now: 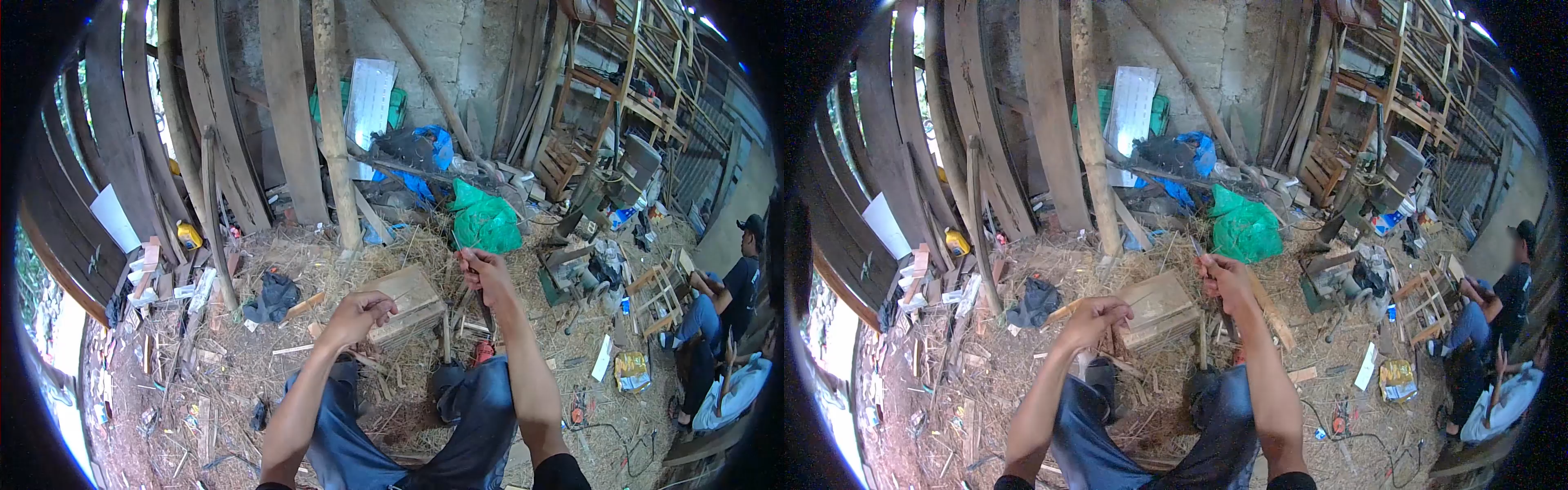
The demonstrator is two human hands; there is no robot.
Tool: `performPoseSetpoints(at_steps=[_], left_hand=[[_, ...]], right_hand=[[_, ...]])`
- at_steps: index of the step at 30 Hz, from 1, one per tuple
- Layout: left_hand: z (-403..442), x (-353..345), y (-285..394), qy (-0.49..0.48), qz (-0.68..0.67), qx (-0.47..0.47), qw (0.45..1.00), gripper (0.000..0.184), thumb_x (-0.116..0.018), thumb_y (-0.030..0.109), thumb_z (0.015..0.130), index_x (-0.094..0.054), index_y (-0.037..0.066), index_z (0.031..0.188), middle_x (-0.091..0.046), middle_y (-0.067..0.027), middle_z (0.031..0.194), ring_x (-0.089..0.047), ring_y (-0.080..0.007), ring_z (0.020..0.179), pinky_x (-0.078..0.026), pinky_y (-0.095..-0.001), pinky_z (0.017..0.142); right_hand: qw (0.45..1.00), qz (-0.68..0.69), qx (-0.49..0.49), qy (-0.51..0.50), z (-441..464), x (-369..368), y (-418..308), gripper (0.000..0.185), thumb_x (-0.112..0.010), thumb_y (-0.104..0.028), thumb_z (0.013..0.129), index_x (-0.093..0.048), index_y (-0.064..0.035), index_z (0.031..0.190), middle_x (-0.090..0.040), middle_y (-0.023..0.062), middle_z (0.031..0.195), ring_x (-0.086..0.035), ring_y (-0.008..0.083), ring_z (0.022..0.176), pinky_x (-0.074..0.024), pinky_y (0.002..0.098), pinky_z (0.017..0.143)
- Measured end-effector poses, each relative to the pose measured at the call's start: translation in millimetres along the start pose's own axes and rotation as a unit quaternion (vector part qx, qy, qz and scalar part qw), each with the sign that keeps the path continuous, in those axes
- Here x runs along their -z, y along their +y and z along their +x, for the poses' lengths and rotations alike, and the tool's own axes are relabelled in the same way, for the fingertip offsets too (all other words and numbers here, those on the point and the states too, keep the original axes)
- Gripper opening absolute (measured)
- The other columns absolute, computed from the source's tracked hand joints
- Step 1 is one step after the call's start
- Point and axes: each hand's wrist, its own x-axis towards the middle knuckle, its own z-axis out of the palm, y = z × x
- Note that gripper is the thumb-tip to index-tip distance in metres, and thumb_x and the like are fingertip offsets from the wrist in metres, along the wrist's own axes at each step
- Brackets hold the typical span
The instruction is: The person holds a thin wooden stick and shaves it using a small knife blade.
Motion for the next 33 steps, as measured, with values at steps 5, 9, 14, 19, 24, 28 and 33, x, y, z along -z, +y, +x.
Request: performPoseSetpoints(at_steps=[5,9,14,19,24,28,33], left_hand=[[-3,17,-18,-0.037,0.032,0.010,0.999,0.014,-0.057,0.010,0.090,-0.065,-0.001,0.089,-0.063,-0.0024,0.077,-0.055,-0.0095,0.070,-0.045,-0.0237,0.067],[-14,55,-35,0.025,0.004,0.056,0.998,0.012,-0.058,0.009,0.088,-0.065,-0.002,0.090,-0.065,-0.0053,0.085,-0.059,-0.0118,0.078,-0.046,-0.0259,0.074],[19,26,8,0.055,-0.066,0.085,0.993,0.019,-0.058,0.018,0.089,-0.066,0.003,0.099,-0.065,-0.0032,0.090,-0.058,-0.0119,0.084,-0.044,-0.0257,0.080],[59,-10,0,0.045,-0.129,0.060,0.989,0.022,-0.061,0.021,0.088,-0.066,0.005,0.103,-0.065,-0.0020,0.093,-0.057,-0.0087,0.088,-0.041,-0.0233,0.077],[69,-29,-19,0.100,-0.225,0.014,0.969,0.020,-0.061,0.018,0.088,-0.065,0.005,0.103,-0.065,-0.0023,0.090,-0.059,-0.0093,0.082,-0.041,-0.0235,0.072],[72,-33,-28,0.109,-0.258,-0.014,0.960,0.026,-0.064,0.019,0.087,-0.062,0.002,0.106,-0.064,-0.0038,0.088,-0.059,-0.0099,0.084,-0.042,-0.0232,0.071],[76,-32,-30,0.117,-0.260,-0.022,0.958,0.019,-0.064,0.017,0.087,-0.064,0.002,0.098,-0.063,-0.0030,0.085,-0.056,-0.0102,0.079,-0.042,-0.0225,0.070]], right_hand=[[0.998,-0.048,-0.014,0.029,15,10,-1,0.022,-0.057,-0.020,0.092,-0.061,0.0005,0.096,-0.050,-0.0031,0.068,-0.037,0.0040,0.048,-0.0261,0.0195,0.041],[0.982,0.005,0.085,0.168,26,54,-13,0.015,-0.056,-0.016,0.091,-0.061,-0.0022,0.092,-0.051,-0.0027,0.069,-0.038,0.0039,0.047,-0.0263,0.0197,0.040],[0.981,-0.103,0.033,0.158,23,5,-8,0.013,-0.064,-0.017,0.085,-0.062,-0.0035,0.085,-0.059,0.0009,0.074,-0.045,0.0039,0.054,-0.0333,0.0212,0.045],[0.950,-0.252,0.122,0.136,26,-18,39,0.012,-0.065,-0.013,0.084,-0.064,-0.0015,0.089,-0.062,0.0011,0.077,-0.053,0.0069,0.070,-0.0420,0.0239,0.063],[0.954,-0.264,0.100,0.103,16,-31,40,0.015,-0.065,-0.014,0.085,-0.064,-0.0006,0.091,-0.062,0.0004,0.080,-0.053,0.0087,0.073,-0.0423,0.0256,0.068],[0.974,-0.211,0.083,0.026,8,-49,37,0.020,-0.065,-0.017,0.085,-0.064,0.0003,0.094,-0.062,0.0011,0.081,-0.053,0.0091,0.074,-0.0422,0.0255,0.069],[0.960,-0.256,0.099,-0.045,7,-64,39,0.019,-0.065,-0.018,0.086,-0.065,-0.0019,0.096,-0.060,-0.0009,0.074,-0.050,0.0087,0.068,-0.0407,0.0253,0.063]])
